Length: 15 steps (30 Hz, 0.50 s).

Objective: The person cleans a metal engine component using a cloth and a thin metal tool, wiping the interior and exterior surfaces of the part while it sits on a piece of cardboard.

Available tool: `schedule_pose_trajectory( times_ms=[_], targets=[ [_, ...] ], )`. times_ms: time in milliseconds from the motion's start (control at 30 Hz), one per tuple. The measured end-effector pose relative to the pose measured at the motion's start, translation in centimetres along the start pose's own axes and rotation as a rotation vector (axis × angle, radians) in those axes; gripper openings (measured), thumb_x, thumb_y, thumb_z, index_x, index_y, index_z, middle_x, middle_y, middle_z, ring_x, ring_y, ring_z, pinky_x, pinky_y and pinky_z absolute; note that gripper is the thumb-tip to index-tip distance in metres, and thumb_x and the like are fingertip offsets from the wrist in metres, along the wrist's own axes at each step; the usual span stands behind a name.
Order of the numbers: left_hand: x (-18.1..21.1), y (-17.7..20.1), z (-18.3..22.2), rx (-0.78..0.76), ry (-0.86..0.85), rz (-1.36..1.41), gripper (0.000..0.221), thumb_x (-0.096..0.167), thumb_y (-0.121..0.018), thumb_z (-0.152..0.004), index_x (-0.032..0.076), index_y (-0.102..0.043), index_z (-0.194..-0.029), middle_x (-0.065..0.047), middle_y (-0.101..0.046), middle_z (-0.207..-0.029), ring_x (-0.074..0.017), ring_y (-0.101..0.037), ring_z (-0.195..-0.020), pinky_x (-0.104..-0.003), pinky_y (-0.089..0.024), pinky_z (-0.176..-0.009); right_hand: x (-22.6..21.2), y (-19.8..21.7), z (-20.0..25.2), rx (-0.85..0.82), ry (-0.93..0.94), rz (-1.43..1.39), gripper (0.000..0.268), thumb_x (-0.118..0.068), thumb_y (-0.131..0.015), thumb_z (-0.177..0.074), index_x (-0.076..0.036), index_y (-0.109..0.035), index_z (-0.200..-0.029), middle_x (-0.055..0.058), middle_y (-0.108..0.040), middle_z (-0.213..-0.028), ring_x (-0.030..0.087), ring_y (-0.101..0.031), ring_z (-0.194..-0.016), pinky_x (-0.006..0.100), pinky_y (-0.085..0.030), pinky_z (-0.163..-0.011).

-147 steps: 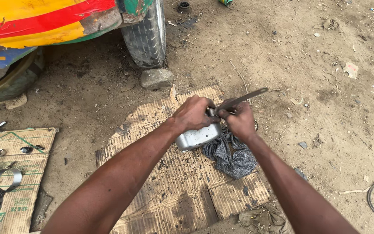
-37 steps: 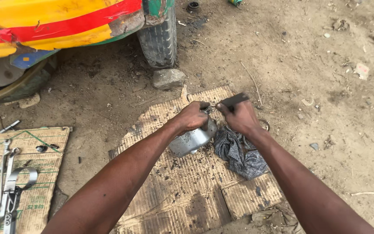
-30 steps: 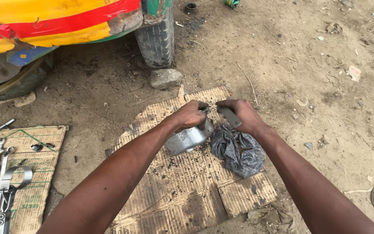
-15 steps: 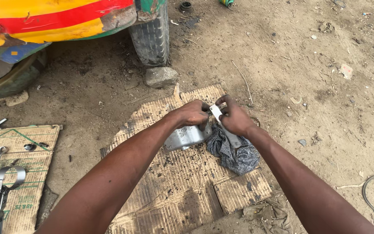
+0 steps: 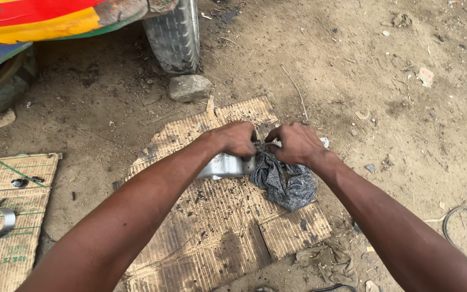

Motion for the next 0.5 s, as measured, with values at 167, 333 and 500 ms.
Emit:
schedule_pose_trajectory(
  times_ms=[167, 333, 500],
  targets=[
    [-0.6, -0.6, -1.4, 0.015, -0.051, 0.032, 0.037, 0.001, -0.063, -0.071, -0.005, -0.071, -0.106, -0.008, -0.061, -0.071, -0.0165, -0.053, -0.05, -0.03, -0.042, -0.04, 0.1, 0.0, -0.4, 0.113, 0.056, -0.124, 0.033, -0.025, -0.069, -0.091, -0.026, -0.072, -0.124, 0.007, -0.075, -0.098, 0.009, -0.027, -0.037, 0.028, -0.03, -0.034],
    [-1.5, -1.0, -2.5, 0.02, -0.07, 0.023, 0.029, 0.001, -0.061, -0.073, -0.005, -0.071, -0.1, -0.007, -0.059, -0.066, -0.0158, -0.054, -0.046, -0.029, -0.042, -0.037, -0.6, 0.1, -0.2, 0.066, 0.011, -0.007, 0.033, -0.014, -0.06, -0.094, -0.025, -0.073, -0.122, 0.009, -0.073, -0.071, 0.009, -0.028, -0.041, 0.027, -0.031, -0.038],
    [-1.6, -1.1, -2.6, 0.036, -0.157, 0.086, 0.025, 0.004, -0.062, -0.078, -0.002, -0.073, -0.099, -0.005, -0.056, -0.067, -0.0145, -0.05, -0.046, -0.028, -0.04, -0.036, -1.2, -1.5, -1.6, 0.04, 0.078, 0.062, 0.031, -0.011, -0.061, -0.09, -0.021, -0.075, -0.116, 0.002, -0.066, -0.066, 0.007, -0.04, -0.041, 0.025, -0.04, -0.038]
  ],
)
Point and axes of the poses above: each hand's wrist, its own z-axis away from the middle knuckle, its own y-axis out of the back of the hand, x = y × z, the point moved 6 cm from there along -z, towards the middle knuckle
